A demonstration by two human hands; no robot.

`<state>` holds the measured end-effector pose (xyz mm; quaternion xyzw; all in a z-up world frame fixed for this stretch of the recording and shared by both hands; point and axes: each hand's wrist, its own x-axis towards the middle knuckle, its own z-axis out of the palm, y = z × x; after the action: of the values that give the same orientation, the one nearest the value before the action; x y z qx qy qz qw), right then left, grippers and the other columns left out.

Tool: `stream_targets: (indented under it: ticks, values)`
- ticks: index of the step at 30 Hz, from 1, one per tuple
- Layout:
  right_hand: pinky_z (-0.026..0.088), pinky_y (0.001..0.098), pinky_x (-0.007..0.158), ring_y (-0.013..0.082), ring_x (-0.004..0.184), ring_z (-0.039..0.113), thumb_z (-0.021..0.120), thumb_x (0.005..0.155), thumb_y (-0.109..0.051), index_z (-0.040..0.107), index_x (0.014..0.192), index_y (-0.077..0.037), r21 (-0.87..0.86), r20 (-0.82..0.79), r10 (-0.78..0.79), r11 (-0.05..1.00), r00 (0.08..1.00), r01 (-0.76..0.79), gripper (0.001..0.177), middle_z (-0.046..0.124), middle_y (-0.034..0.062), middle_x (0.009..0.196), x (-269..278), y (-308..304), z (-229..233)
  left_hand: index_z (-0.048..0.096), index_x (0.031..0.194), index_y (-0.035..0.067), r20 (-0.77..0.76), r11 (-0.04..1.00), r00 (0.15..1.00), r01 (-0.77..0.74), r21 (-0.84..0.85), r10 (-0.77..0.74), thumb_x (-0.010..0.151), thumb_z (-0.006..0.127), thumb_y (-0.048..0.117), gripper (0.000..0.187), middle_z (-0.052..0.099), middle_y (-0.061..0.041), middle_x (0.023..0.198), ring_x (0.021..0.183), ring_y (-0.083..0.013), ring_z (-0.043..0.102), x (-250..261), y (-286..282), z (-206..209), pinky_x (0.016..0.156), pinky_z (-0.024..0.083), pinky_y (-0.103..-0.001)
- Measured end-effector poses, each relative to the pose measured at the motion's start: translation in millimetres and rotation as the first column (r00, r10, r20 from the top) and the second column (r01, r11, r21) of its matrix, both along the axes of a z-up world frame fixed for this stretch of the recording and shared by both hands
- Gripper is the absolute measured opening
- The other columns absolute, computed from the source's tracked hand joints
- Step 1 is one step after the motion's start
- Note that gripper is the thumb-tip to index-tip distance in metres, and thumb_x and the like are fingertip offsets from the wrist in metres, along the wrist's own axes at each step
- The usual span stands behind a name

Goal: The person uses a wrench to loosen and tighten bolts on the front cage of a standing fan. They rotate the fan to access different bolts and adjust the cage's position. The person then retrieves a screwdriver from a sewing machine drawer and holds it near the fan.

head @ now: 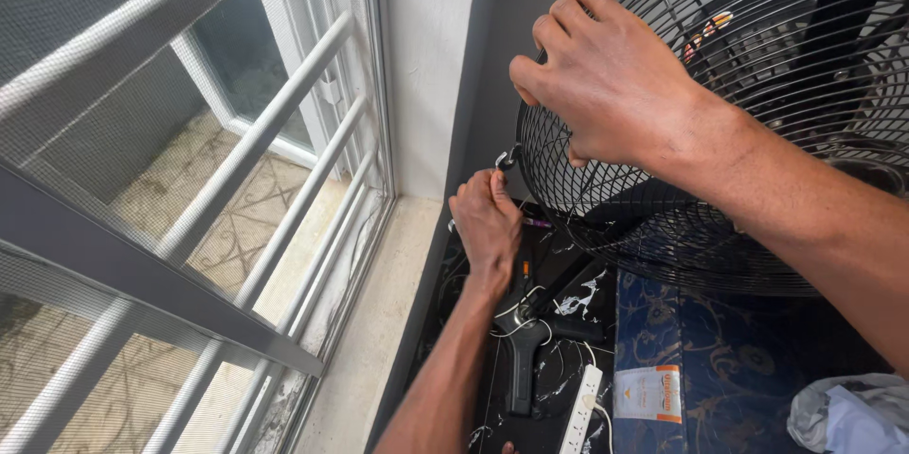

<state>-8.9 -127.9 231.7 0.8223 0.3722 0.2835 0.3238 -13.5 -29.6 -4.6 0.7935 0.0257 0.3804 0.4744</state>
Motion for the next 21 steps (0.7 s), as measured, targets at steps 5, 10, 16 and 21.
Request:
stream_targets:
  ticks: [5, 10, 16, 21]
  values:
    - [0.035, 0.0452, 0.119, 0.0288, 0.118, 0.063, 0.098, 0.030, -0.052, 0.075, 0.095, -0.023, -0.014, 0.008, 0.012, 1.000, 1.000, -0.012, 0.075, 0.073, 0.0097, 0.107, 4, -2, -4, 0.061, 0.086, 0.005, -0.045, 0.991, 0.990, 0.131, -0.018, -0.131, 0.106, 0.051, 0.021, 0.027, 0.058, -0.009, 0.071, 0.071, -0.0269, 0.053, 17, 14, -13, 0.076, 0.040, -0.040]
    - [0.036, 0.0454, 0.120, 0.0282, 0.118, 0.064, 0.097, 0.031, -0.053, 0.075, 0.094, -0.022, -0.014, 0.004, 0.024, 1.000, 1.000, -0.024, 0.074, 0.073, 0.0096, 0.106, 6, -4, -3, 0.058, 0.084, 0.005, -0.012, 0.961, 0.988, 0.147, -0.234, -0.154, 0.107, 0.052, 0.020, 0.028, 0.055, -0.006, 0.072, 0.069, -0.0203, 0.050, 33, -4, -26, 0.066, 0.042, -0.036]
    - [0.039, 0.0450, 0.118, 0.0292, 0.115, 0.065, 0.097, 0.035, -0.044, 0.074, 0.091, -0.020, -0.006, 0.008, 0.064, 0.998, 0.998, -0.064, 0.065, 0.073, 0.0103, 0.103, 8, -5, -1, 0.058, 0.085, 0.002, -0.009, 0.866, 0.990, 0.119, -0.486, -0.141, 0.107, 0.053, 0.020, 0.029, 0.057, -0.004, 0.077, 0.066, -0.0115, 0.052, 40, -26, -30, 0.060, 0.044, -0.029]
    - [0.040, 0.0446, 0.116, 0.0292, 0.111, 0.066, 0.097, 0.039, -0.036, 0.074, 0.090, -0.019, 0.003, -0.002, 0.064, 0.998, 0.998, -0.064, 0.059, 0.073, 0.0102, 0.099, 10, -4, 1, 0.059, 0.084, 0.000, 0.012, 0.772, 0.992, 0.103, -0.627, -0.123, 0.109, 0.052, 0.021, 0.033, 0.060, -0.003, 0.076, 0.069, -0.0111, 0.051, 38, -42, -20, 0.063, 0.044, -0.028]
